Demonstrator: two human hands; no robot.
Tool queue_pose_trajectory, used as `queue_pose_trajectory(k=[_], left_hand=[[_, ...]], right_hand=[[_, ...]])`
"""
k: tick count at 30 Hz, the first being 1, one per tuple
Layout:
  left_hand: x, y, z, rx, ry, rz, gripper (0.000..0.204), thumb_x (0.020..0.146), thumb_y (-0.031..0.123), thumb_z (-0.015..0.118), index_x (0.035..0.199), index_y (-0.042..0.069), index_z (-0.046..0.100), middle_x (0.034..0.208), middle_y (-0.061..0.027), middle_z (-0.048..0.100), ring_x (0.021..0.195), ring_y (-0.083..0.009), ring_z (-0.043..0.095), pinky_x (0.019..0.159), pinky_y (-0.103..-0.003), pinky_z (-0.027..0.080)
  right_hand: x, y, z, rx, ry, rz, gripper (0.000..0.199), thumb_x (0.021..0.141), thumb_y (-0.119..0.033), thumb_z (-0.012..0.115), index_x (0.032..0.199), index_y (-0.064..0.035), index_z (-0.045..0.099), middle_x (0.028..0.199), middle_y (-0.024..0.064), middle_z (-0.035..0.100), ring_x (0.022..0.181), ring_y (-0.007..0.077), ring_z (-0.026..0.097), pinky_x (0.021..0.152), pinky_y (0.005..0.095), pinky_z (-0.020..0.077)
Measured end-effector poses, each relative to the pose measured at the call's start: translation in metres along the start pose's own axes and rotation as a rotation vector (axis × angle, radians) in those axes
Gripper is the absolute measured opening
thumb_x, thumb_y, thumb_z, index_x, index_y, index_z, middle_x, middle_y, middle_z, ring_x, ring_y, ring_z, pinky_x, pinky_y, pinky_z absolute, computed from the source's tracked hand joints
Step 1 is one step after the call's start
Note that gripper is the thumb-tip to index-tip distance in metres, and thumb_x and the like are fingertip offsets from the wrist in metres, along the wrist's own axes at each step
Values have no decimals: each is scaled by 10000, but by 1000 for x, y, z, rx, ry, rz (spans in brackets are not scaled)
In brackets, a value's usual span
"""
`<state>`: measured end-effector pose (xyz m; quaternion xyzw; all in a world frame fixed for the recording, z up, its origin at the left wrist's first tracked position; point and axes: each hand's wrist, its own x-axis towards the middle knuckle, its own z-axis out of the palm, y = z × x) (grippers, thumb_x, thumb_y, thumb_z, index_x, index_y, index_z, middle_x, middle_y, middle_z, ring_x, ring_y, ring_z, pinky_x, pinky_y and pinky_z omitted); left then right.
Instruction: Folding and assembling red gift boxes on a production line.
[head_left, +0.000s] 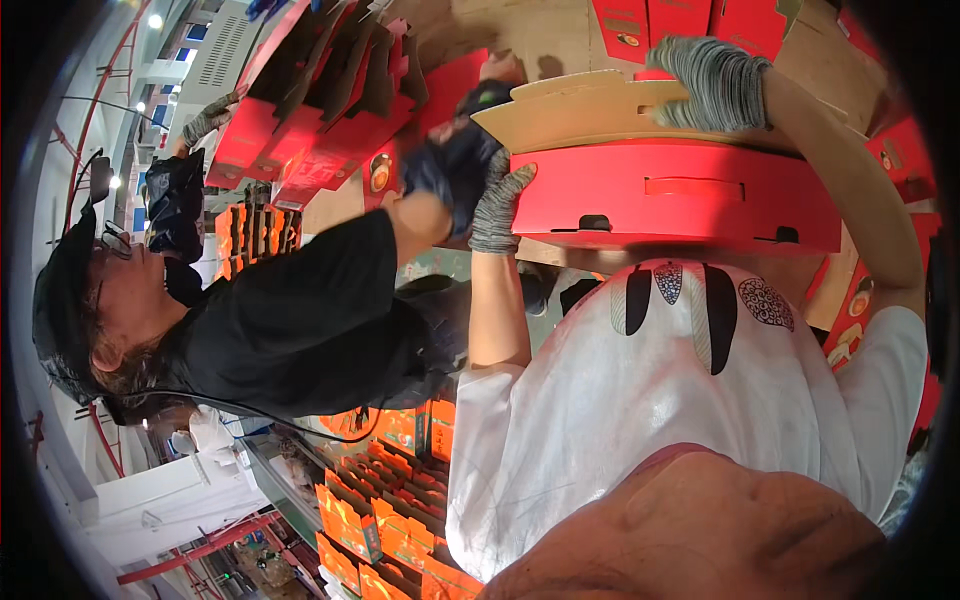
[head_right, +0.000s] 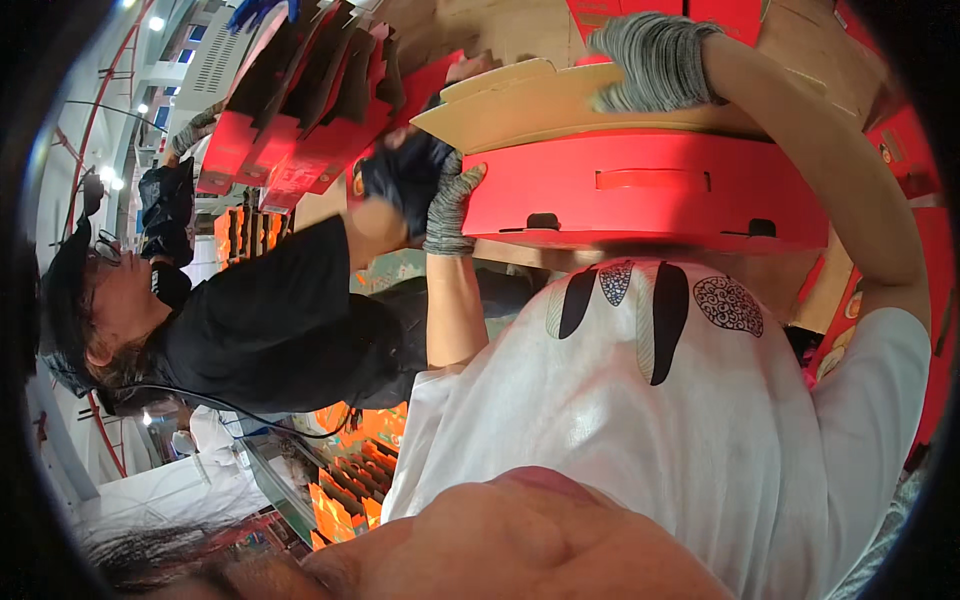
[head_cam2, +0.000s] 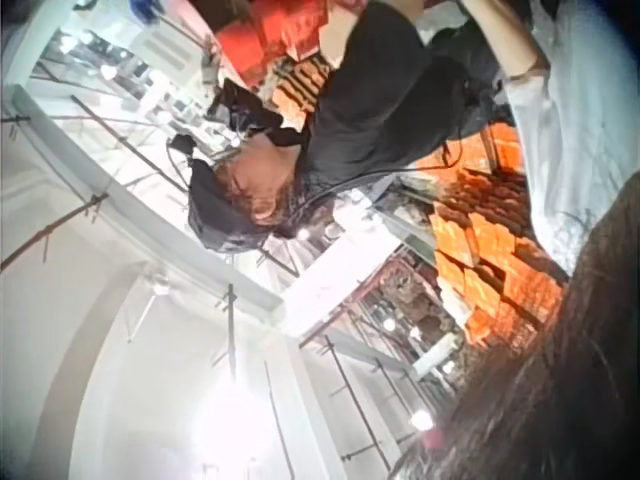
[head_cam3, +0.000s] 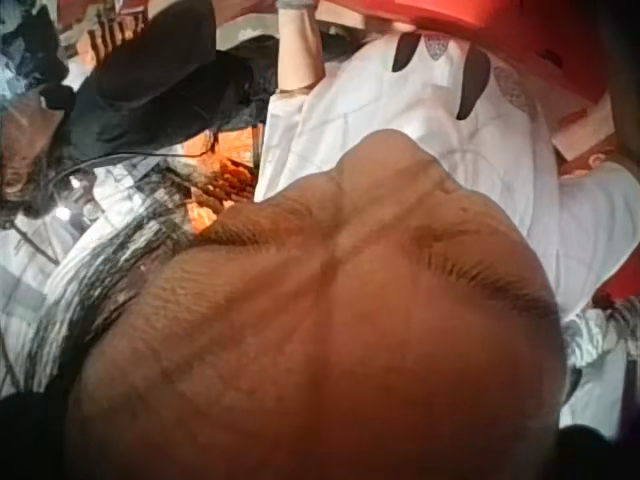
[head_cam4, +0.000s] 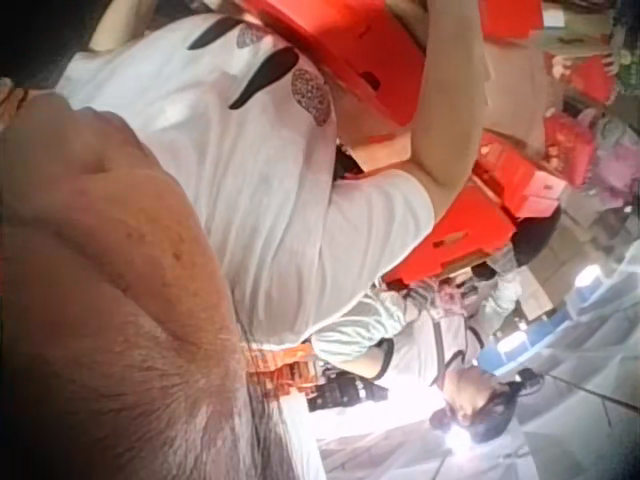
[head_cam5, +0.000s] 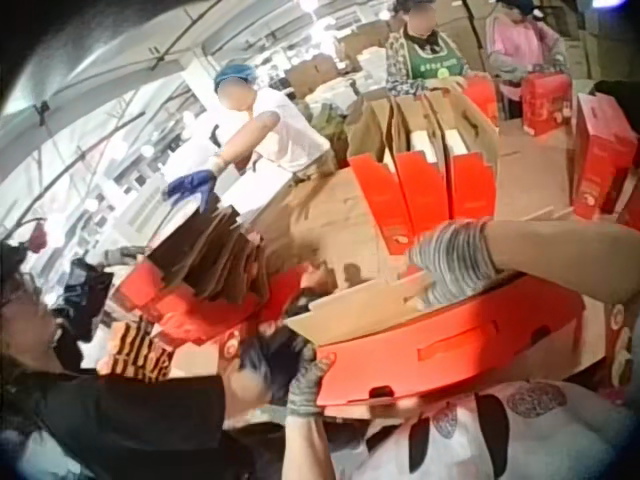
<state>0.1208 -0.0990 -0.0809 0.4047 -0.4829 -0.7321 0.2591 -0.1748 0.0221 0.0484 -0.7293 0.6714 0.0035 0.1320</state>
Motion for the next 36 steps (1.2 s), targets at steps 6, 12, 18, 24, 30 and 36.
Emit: queue_pose_trajectory(k=[6,12,18,24,30,36], left_hand=[[0,9,7,-92,-149,272,368,749,42,678,1104,-3,597,1007,-48,627,907,-129,569,821,-268,453],[4,8,-3,75,-98,394,335,730,0,692,1059,-14,626,1000,-29,632,881,-104,558,810,-249,446],[12,5,4,33,-190,474,307,758,-1,675,1060,-19,626,995,-43,634,901,-118,552,822,-269,438],[10,6,2,140,-226,607,305,783,50,690,1077,3,620,996,-38,635,909,-123,555,829,-282,439],[30,43,-30,265,-321,618,308,849,173,642,1104,5,601,1020,-52,635,845,-153,587,781,-295,465],[43,174,49,473,-878,-233,885,826,727,308,1227,-40,492,1202,-171,565,1094,-234,548,928,-327,405]], right_hand=[[-50,-7,-23,109,655,105,370,785,-244,675,1111,-93,590,951,123,570,828,284,579,765,375,479],[-67,-107,8,111,96,-86,775,718,-472,672,1263,33,453,1282,186,475,1178,326,461,1003,436,336],[-26,-132,92,-221,212,19,801,702,-438,647,1309,27,409,1389,210,364,1291,359,339,1091,450,224],[-42,-119,104,-58,435,-69,745,689,-405,666,1261,22,454,1351,201,408,1277,334,360,1089,439,242],[-146,-81,86,-236,280,401,786,647,-394,716,1297,-49,439,1368,148,409,1308,301,323,1090,408,245],[-178,-42,95,-200,354,355,906,599,-407,757,1326,-12,386,1375,169,389,1299,305,334,1088,407,243]])
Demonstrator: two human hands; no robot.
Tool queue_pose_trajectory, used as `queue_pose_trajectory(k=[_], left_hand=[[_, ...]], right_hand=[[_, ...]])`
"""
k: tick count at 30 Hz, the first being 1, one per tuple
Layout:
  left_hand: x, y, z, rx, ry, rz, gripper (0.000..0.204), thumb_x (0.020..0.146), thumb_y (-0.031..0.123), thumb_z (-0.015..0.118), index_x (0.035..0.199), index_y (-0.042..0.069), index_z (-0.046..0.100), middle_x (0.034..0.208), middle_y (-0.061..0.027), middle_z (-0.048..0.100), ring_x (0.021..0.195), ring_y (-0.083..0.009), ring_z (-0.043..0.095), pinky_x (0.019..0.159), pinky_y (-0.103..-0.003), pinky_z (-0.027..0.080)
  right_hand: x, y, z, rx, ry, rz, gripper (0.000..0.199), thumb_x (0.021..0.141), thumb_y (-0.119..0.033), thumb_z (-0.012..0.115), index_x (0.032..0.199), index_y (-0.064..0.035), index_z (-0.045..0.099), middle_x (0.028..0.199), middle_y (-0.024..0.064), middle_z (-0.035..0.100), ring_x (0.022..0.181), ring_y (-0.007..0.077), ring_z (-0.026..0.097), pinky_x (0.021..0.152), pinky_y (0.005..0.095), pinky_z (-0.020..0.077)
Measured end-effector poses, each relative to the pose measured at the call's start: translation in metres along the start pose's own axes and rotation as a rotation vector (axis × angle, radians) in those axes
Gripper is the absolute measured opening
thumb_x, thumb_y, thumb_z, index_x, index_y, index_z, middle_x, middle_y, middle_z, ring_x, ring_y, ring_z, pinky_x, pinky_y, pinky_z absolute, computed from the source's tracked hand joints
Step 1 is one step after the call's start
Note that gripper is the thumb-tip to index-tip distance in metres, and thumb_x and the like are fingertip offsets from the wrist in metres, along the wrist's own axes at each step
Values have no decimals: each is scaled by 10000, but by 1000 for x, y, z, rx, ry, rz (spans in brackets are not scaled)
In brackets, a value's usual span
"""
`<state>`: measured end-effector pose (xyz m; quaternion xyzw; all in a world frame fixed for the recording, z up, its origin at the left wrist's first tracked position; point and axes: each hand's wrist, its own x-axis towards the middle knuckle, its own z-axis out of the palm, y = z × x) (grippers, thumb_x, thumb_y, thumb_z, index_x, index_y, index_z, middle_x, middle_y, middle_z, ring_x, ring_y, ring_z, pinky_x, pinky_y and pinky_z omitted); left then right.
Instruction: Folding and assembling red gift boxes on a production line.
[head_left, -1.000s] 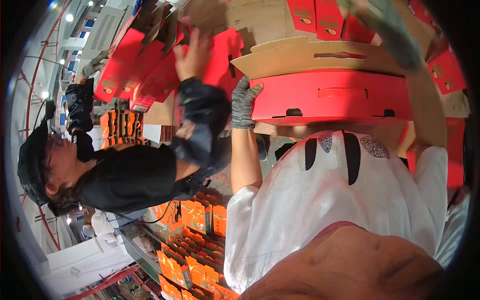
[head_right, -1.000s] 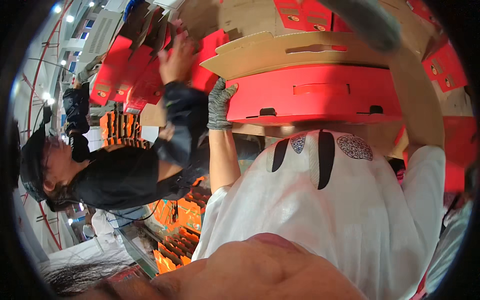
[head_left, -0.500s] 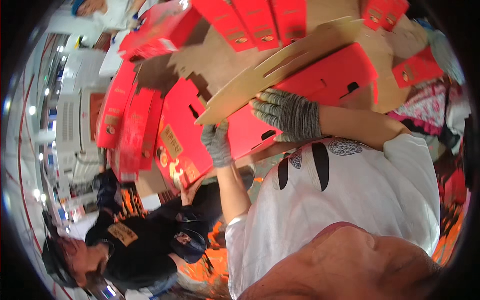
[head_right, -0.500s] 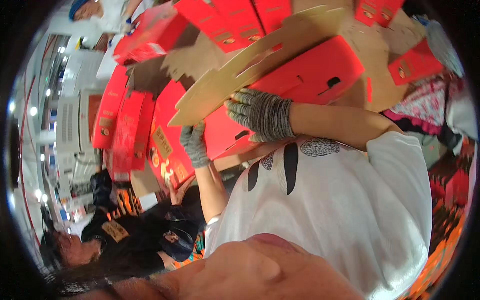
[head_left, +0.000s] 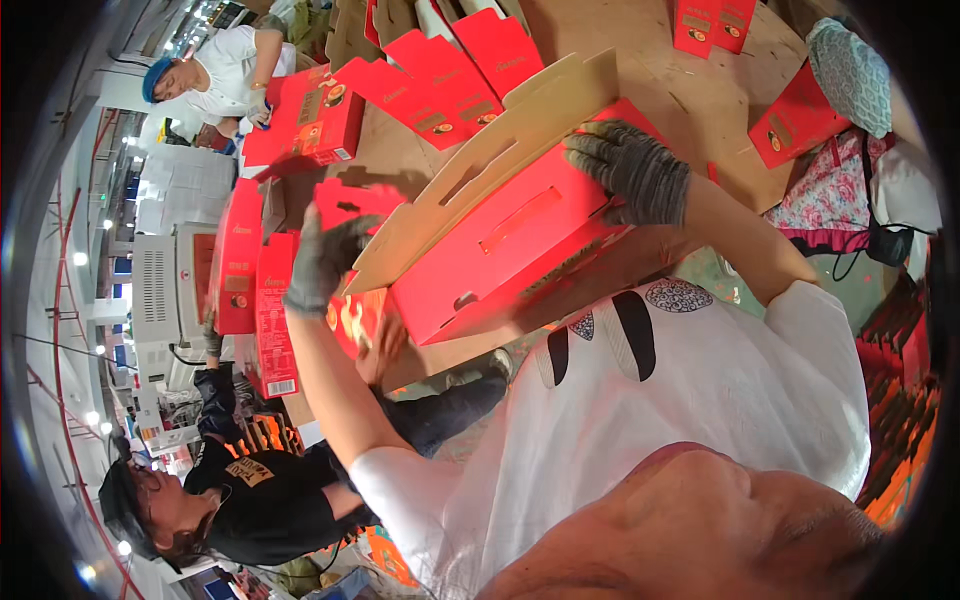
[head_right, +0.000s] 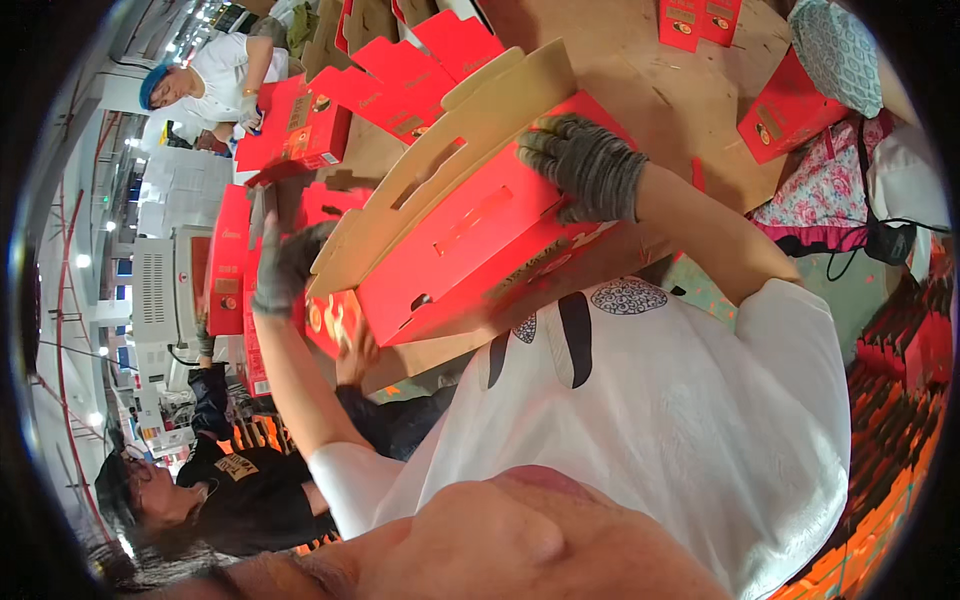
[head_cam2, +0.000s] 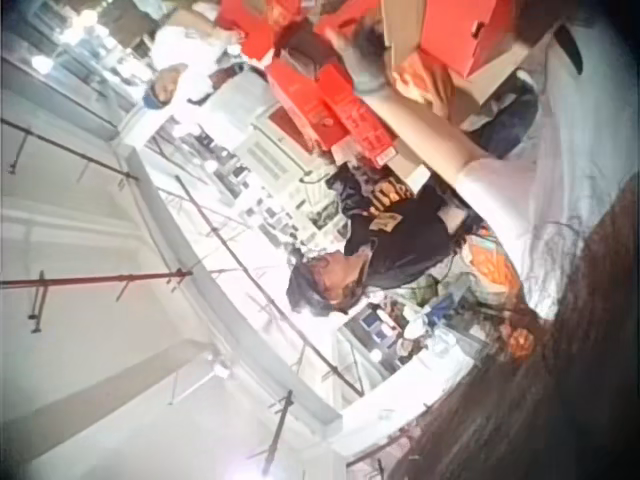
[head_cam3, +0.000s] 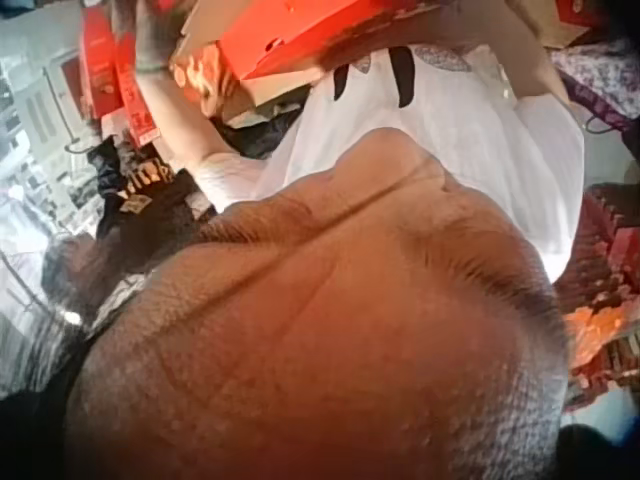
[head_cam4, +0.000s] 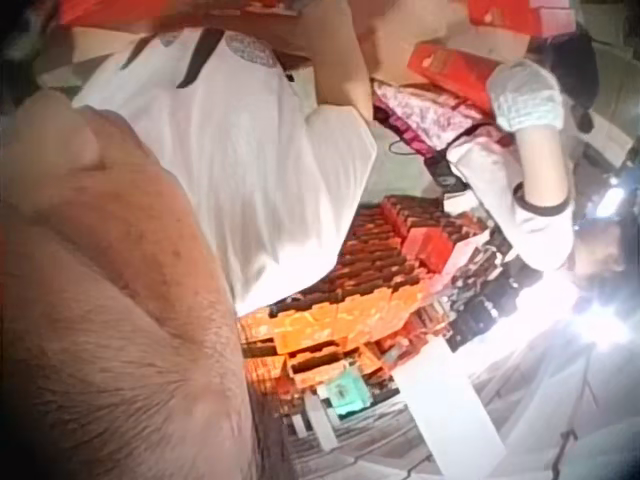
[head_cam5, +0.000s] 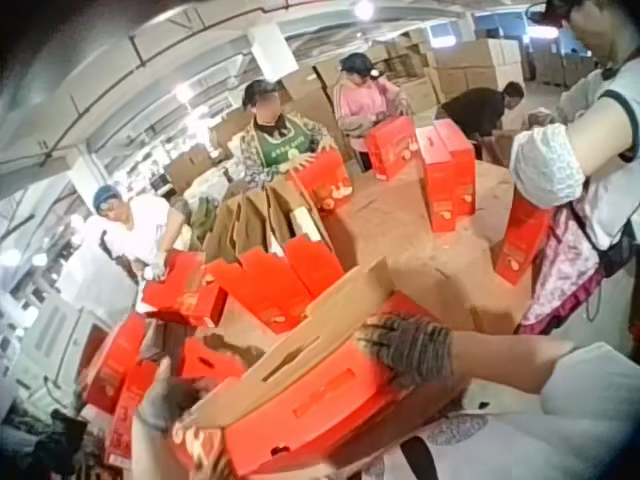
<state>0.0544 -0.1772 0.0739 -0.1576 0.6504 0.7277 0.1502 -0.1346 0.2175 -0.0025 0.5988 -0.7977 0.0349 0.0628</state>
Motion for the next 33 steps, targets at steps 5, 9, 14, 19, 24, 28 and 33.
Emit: queue_pose_trajectory(k=[5,9,14,19,24,28,33], left_hand=[[66,45,117,575,119,83,611,804,546,608,1102,13,586,902,-93,619,767,-156,593,647,-273,495],[117,50,141,926,-101,-247,547,805,525,619,1036,30,594,693,-40,543,619,-120,529,532,-254,457],[122,46,150,1001,75,-226,493,861,467,569,1121,49,582,621,-23,493,512,-137,464,467,-300,417],[122,19,132,1135,316,105,362,826,359,677,957,25,635,558,25,486,538,-50,432,503,-254,377],[92,4,215,1681,700,1021,609,720,288,743,1224,43,503,1090,-131,582,962,-282,546,837,-406,427],[91,-40,259,1550,451,871,838,651,405,764,1307,22,411,1264,-188,476,1163,-372,446,965,-484,354],[111,-63,249,1657,461,447,1090,546,532,773,1351,-33,304,1361,-254,326,1263,-400,329,1032,-462,296]], right_hand=[[-23,34,12,202,149,24,952,577,-447,761,1318,17,385,1370,184,387,1271,316,369,1077,416,262],[-28,44,13,75,254,18,915,602,-523,727,1263,46,450,1319,191,446,1233,325,414,1069,407,272],[-24,67,21,320,327,-16,797,674,-519,684,1244,2,485,1274,167,492,1206,331,437,1048,420,298],[-8,59,52,399,551,26,623,771,-464,618,1217,-41,514,1228,133,522,1175,329,446,999,421,351],[-8,45,17,202,235,179,530,814,-408,563,1201,-47,528,1221,145,512,1167,348,433,1019,450,316],[-1,49,6,158,200,129,451,824,-376,542,1125,-42,563,1152,141,540,1121,341,454,984,441,345],[8,75,50,786,341,188,403,796,-295,627,1109,-51,556,1138,98,550,1116,263,473,970,396,367]])
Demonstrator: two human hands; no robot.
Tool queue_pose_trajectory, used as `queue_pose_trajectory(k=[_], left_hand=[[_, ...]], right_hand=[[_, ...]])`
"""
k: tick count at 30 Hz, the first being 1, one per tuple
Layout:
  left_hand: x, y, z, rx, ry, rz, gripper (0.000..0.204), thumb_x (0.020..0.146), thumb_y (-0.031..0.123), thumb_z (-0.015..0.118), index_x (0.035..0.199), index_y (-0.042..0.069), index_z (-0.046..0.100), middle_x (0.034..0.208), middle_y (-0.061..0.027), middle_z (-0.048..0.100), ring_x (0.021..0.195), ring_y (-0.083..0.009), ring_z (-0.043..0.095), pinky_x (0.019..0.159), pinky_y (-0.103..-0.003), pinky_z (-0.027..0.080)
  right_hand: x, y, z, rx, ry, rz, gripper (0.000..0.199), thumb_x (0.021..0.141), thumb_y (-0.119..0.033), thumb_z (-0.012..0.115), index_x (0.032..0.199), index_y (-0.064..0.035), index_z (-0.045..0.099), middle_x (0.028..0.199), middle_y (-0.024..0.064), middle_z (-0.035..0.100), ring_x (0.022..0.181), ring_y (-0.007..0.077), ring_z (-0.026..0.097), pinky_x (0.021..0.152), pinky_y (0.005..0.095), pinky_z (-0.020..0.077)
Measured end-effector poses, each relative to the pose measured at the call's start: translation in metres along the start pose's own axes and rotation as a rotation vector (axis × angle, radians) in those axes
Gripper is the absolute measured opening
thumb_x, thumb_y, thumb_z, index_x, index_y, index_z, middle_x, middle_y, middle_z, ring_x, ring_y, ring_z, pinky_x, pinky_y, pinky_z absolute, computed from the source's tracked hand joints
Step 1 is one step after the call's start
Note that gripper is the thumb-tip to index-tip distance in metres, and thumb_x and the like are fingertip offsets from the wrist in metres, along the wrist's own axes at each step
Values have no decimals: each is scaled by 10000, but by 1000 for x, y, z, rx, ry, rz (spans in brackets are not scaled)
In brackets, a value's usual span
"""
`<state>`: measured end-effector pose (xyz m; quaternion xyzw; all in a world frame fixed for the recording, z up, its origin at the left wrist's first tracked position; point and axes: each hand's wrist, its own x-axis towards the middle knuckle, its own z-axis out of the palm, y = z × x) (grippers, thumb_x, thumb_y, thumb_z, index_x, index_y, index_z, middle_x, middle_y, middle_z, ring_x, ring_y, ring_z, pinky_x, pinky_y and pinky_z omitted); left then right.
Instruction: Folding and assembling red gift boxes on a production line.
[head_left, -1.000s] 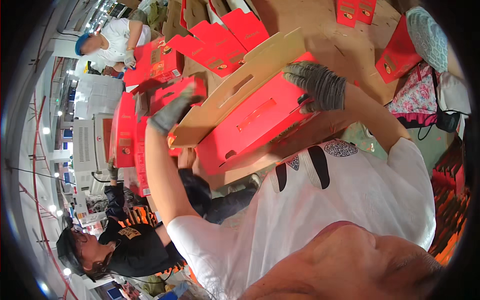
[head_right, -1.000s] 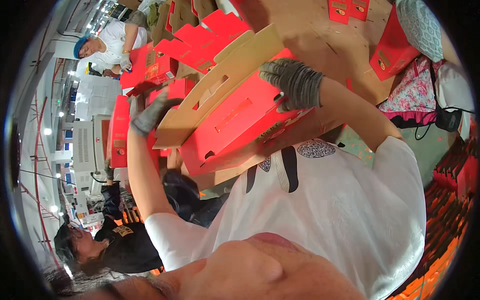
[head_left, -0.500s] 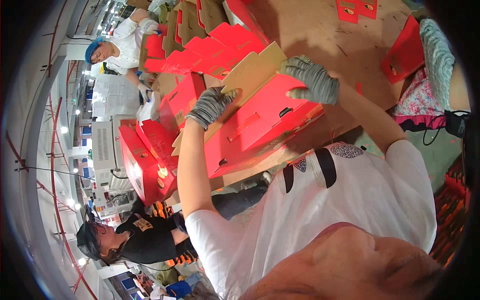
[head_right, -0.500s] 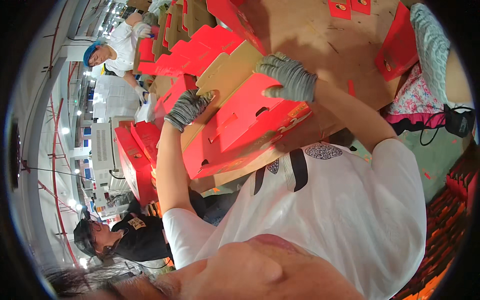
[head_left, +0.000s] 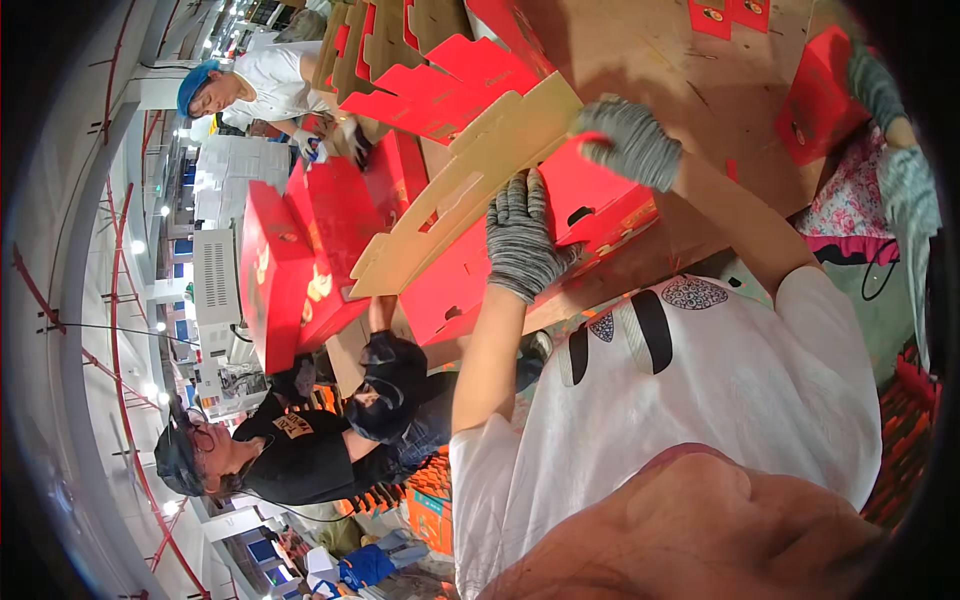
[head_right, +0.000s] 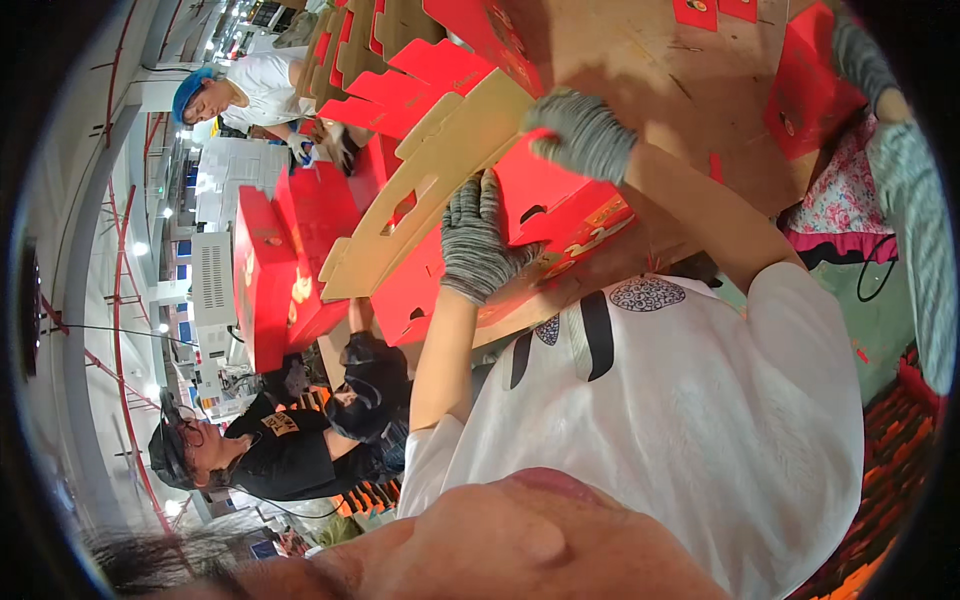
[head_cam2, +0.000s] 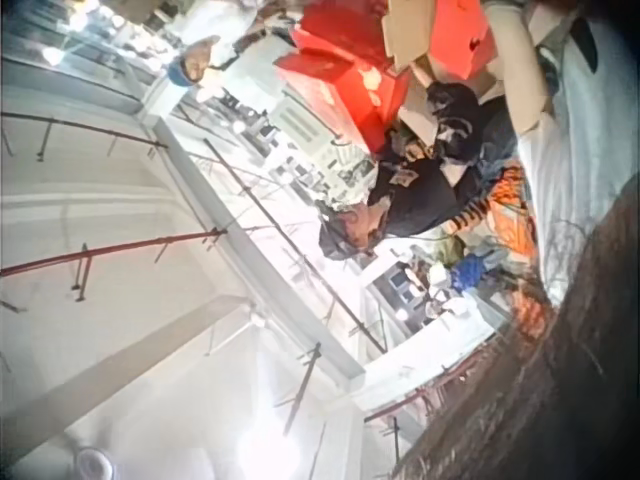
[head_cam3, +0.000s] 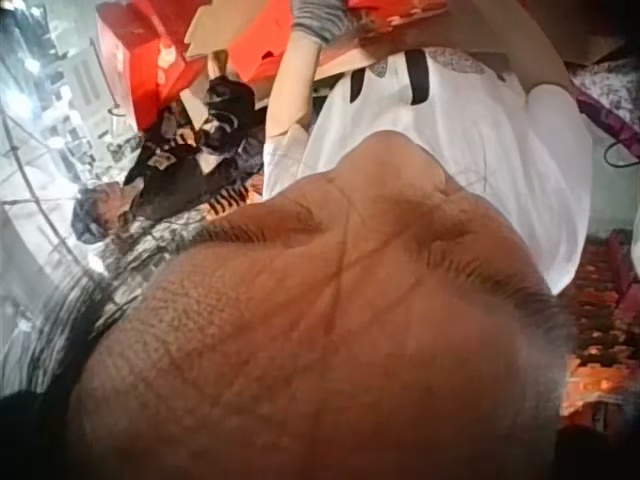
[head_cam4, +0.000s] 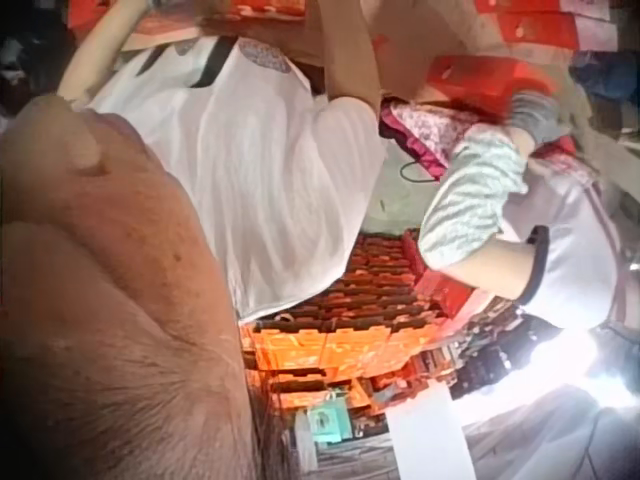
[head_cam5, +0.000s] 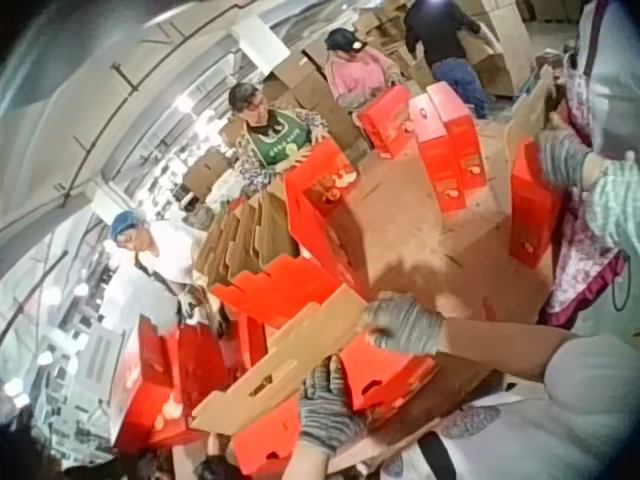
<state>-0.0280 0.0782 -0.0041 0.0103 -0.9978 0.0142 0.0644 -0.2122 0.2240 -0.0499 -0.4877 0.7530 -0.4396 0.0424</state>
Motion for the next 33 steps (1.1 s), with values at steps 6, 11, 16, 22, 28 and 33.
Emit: queue_pose_trajectory(k=[6,11,16,22,28,33], left_hand=[[-12,2,4,20,177,-28,999,509,553,781,1256,-24,453,1253,-241,419,1124,-379,439,897,-443,398],[-26,1,17,86,461,32,873,491,596,766,1108,7,581,1075,-194,547,926,-326,554,739,-415,443],[-25,9,14,85,535,1,720,577,553,749,1068,45,609,1006,-129,606,874,-297,587,735,-409,459],[-35,-3,-40,-103,104,24,505,686,447,703,947,20,637,927,-109,650,860,-286,610,759,-412,472],[28,-65,-127,-811,98,-265,472,811,420,648,1042,11,610,994,-93,619,951,-137,561,832,-295,439],[60,-83,-71,-679,-801,-257,767,856,629,442,1330,25,410,1267,-112,503,1149,-181,486,960,-310,384]], right_hand=[[18,3,2,548,305,-79,434,755,-167,680,1143,-35,538,1132,89,584,1066,207,523,918,345,412],[12,29,0,822,-237,51,623,732,-228,693,1267,-6,463,1187,131,567,1164,232,478,969,353,368],[-5,-5,-24,410,-250,-279,828,642,-217,753,1328,-10,340,1195,134,538,1131,246,503,966,360,380],[-26,-16,-20,256,-227,-160,1042,509,-159,817,1353,-29,221,1269,163,437,1142,294,482,965,387,402],[-28,-5,-24,189,-154,-311,1003,483,-179,839,1317,-69,292,1233,126,484,1122,304,521,905,396,458],[-37,-6,-20,303,-126,-262,879,512,-163,807,1268,-73,369,1202,114,490,1128,310,495,940,385,429]])
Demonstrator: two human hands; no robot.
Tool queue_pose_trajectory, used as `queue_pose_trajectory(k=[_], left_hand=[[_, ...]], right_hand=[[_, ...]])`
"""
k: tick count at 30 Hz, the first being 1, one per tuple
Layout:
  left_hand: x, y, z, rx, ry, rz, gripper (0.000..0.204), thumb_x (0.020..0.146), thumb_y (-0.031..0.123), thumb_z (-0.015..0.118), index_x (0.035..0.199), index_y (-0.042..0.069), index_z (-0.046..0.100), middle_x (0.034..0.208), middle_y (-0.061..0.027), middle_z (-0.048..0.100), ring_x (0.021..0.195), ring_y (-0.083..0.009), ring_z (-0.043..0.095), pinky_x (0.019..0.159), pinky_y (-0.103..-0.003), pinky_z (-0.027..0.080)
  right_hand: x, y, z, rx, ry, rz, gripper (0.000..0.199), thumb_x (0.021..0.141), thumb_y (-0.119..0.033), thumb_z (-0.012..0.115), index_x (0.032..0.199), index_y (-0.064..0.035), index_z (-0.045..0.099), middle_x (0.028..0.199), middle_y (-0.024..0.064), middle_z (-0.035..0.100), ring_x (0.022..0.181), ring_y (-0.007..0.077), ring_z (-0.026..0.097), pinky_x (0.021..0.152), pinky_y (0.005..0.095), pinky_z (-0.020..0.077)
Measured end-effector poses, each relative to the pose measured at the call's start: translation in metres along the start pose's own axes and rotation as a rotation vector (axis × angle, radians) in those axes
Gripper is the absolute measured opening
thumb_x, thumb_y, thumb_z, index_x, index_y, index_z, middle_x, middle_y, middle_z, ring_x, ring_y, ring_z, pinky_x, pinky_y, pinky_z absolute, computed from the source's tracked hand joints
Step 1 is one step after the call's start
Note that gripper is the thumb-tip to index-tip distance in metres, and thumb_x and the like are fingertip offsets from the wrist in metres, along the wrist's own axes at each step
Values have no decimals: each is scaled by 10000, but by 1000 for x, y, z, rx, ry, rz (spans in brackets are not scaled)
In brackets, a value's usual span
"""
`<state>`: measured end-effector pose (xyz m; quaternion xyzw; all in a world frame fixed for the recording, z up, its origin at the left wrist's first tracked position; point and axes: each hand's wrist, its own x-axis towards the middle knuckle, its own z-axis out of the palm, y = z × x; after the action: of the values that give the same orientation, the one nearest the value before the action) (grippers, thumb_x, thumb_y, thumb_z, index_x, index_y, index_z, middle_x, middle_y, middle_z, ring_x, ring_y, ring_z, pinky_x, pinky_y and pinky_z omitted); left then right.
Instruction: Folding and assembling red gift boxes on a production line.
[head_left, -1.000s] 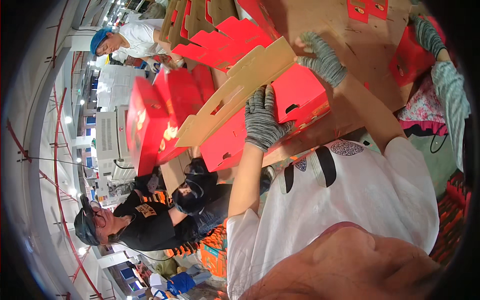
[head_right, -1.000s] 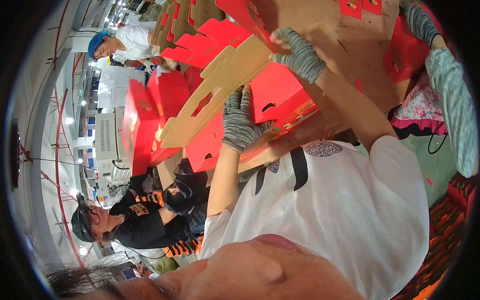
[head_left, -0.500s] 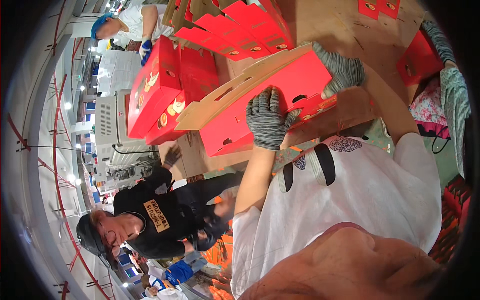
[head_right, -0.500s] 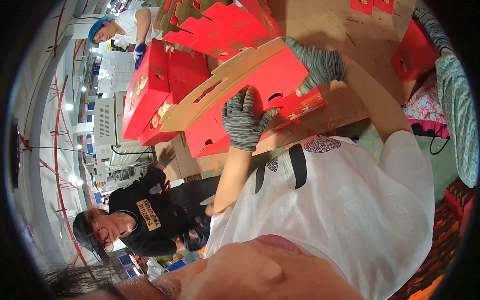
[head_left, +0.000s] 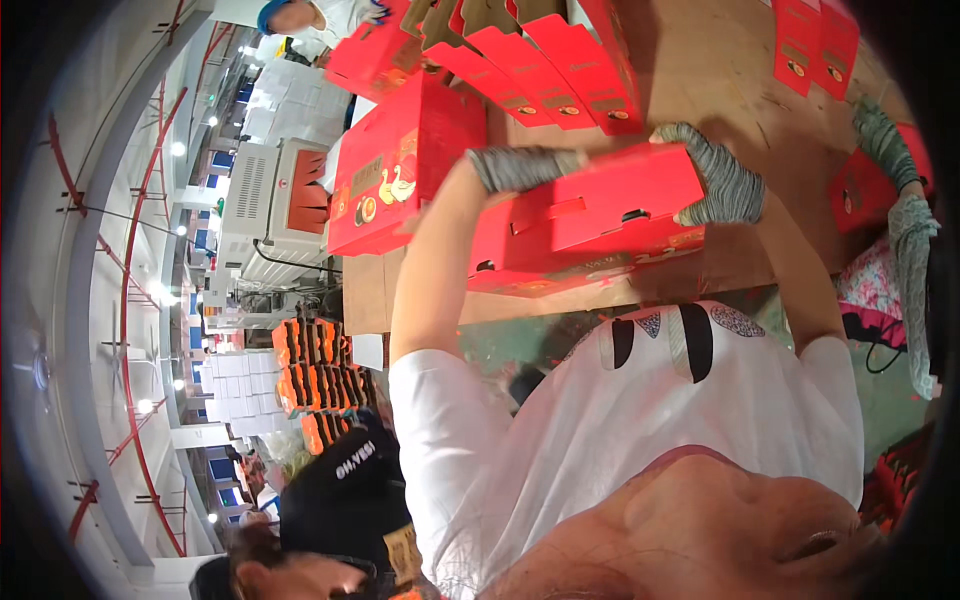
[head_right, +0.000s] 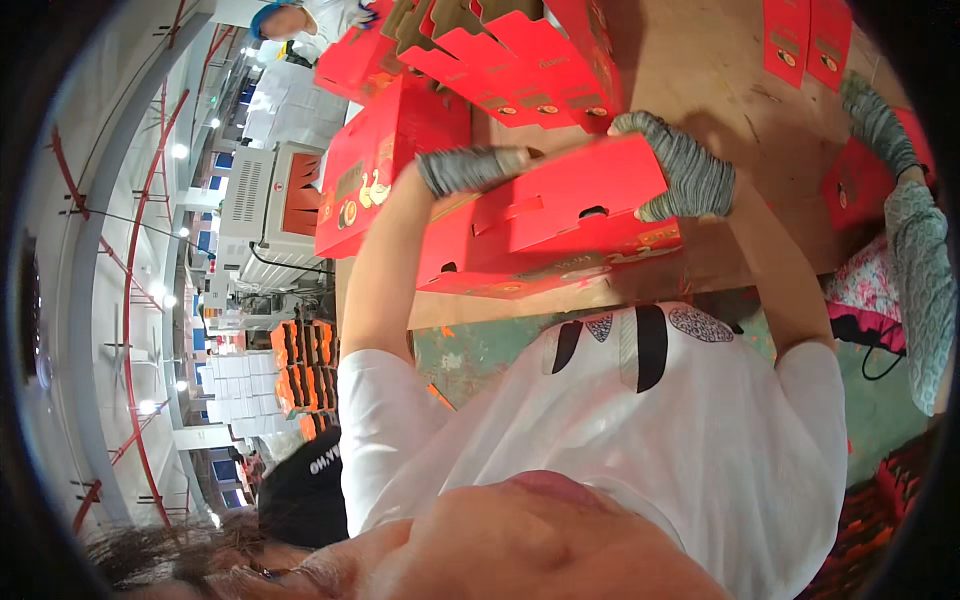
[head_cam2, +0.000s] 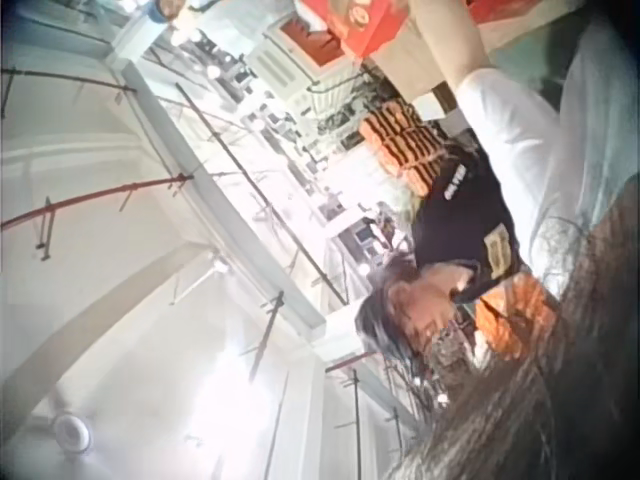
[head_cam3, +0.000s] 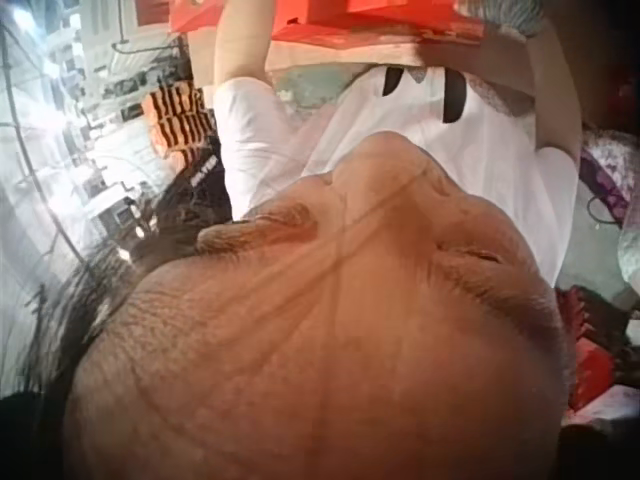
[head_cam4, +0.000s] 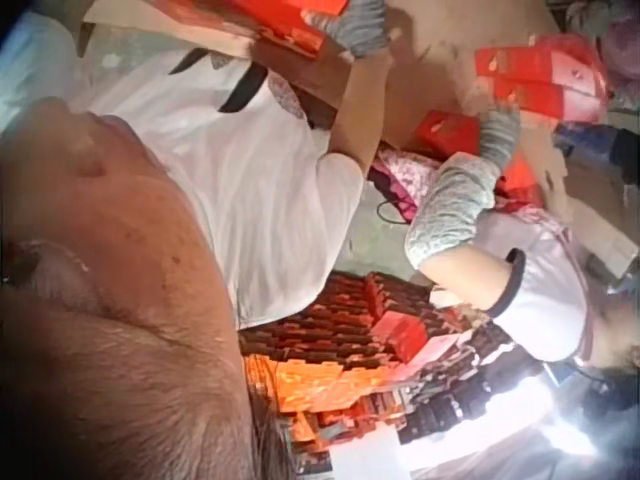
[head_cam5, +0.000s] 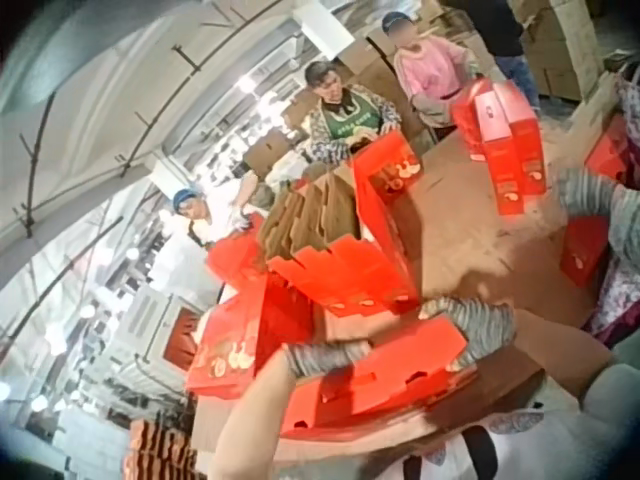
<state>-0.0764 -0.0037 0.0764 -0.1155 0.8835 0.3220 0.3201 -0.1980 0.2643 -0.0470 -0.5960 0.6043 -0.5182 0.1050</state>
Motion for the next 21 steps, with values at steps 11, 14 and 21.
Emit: queue_pose_trajectory(k=[11,14,21], left_hand=[[-6,2,132,842,820,53,1065,569,545,749,1421,135,258,1197,-268,403,1083,-408,409,937,-526,310],[-4,-3,129,833,798,75,1059,574,574,736,1421,148,263,1211,-274,395,1078,-419,409,938,-523,310],[-12,-7,85,301,470,320,778,709,285,755,1354,61,384,1247,-222,457,1166,-326,471,998,-393,378]], right_hand=[[1,3,-4,-390,-7,-221,561,686,-275,745,1155,-52,533,1287,144,482,1256,328,382,1039,426,326],[6,-16,-11,-368,-101,-191,539,754,-355,687,1182,-58,546,1279,138,498,1271,328,362,1052,428,304],[17,-22,-8,-389,-211,-92,471,858,-346,586,1234,-68,536,1286,126,497,1284,312,353,1059,416,299]])
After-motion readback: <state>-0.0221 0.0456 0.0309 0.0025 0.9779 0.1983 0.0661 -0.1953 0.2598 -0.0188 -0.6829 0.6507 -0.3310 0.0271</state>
